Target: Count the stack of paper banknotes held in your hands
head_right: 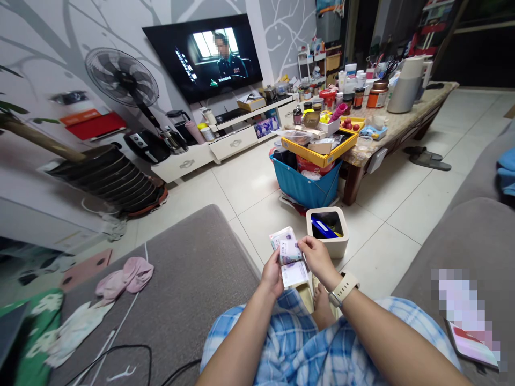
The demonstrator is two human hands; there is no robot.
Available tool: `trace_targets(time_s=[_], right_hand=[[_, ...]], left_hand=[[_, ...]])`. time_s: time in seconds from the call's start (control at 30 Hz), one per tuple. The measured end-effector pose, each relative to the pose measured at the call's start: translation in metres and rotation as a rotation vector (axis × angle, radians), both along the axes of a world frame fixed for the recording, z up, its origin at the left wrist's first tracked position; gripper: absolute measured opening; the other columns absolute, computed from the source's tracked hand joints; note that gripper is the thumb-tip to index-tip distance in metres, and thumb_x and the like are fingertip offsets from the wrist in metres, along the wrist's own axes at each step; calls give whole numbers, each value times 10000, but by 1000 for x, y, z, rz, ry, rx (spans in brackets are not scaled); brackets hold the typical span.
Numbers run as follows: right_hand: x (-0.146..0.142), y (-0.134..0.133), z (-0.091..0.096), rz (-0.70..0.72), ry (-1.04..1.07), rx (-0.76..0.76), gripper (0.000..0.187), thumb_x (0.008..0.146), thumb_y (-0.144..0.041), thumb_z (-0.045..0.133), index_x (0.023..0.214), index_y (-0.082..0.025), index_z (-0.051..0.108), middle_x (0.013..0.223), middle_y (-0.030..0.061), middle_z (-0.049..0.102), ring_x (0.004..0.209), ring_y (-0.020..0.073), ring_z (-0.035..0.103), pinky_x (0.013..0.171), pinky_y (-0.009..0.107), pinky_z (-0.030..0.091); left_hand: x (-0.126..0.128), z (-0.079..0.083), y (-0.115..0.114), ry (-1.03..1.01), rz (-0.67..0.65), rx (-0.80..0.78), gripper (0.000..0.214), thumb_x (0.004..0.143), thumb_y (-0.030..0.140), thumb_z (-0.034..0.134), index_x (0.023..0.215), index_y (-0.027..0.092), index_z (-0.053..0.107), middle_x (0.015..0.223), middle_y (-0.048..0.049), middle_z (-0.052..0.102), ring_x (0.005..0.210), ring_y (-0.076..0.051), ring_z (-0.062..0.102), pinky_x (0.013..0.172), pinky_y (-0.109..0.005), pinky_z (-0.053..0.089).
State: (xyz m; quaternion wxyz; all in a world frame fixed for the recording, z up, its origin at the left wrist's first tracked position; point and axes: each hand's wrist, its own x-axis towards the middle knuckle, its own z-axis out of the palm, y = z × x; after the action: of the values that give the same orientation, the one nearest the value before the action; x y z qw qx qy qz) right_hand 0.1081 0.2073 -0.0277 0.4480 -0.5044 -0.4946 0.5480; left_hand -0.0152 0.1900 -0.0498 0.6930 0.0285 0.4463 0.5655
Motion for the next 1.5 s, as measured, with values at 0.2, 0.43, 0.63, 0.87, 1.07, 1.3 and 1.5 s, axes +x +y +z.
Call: trace_targets(time_s=[0.2, 0.43, 0.63, 0.87, 1.07, 1.3, 1.5], right_hand=[[-1, 2, -3, -2, 42, -17, 255, 741, -428, 592, 745, -175, 560, 611, -8, 516, 556, 129, 434, 526, 254, 317], [-1, 1, -2, -1, 45, -16, 277, 741, -439, 588, 689, -173, 533, 588, -24, 489, 547, 114, 409, 531, 250, 312], [-1, 0, -1, 15, 54, -19, 279, 752, -435, 580, 673, -174, 523, 578, -29, 456, 541, 108, 386, 519, 245, 296], [-1, 0, -2, 17, 60, -31, 287, 754, -441, 574, 665, -177, 508, 559, -35, 439, 524, 105, 374, 506, 244, 289], [-1, 1, -5, 18, 77, -32, 281, 752, -441, 577, 674, -179, 512, 580, -28, 468, 536, 111, 399, 515, 246, 304], [0, 1, -6, 27, 46, -25, 274, 756, -437, 572, 675, -181, 516, 575, -30, 461, 532, 110, 385, 513, 243, 293], [0, 1, -4, 31, 42, -19, 294, 757, -450, 562, 649, -183, 500, 572, -30, 453, 534, 113, 386, 519, 243, 300]], left_hand=[[0, 1, 0, 12, -4, -3, 319, 790, 336, 572, 984, 93, 642, 870, -118, 706, 793, -250, 678, 773, -381, 525], [0, -1, 0, 18, 11, -4, 319, 781, 331, 583, 979, 88, 641, 857, -114, 706, 752, -239, 680, 774, -376, 523], [-1, -2, 0, 17, 6, 4, 324, 779, 346, 587, 975, 94, 643, 818, -103, 707, 714, -235, 679, 764, -376, 524], [0, -2, 0, 28, 11, -2, 324, 783, 352, 582, 965, 92, 645, 820, -105, 708, 731, -237, 680, 761, -376, 525], [0, -3, 0, 25, 4, 1, 324, 789, 343, 571, 975, 88, 641, 821, -108, 709, 723, -234, 679, 763, -376, 524], [-1, -5, 1, 16, -1, 20, 345, 775, 345, 581, 1001, 89, 637, 818, -111, 707, 756, -247, 680, 767, -380, 522], [0, -6, 1, 6, 5, 8, 321, 762, 331, 588, 974, 96, 644, 864, -113, 707, 792, -252, 678, 770, -378, 523]])
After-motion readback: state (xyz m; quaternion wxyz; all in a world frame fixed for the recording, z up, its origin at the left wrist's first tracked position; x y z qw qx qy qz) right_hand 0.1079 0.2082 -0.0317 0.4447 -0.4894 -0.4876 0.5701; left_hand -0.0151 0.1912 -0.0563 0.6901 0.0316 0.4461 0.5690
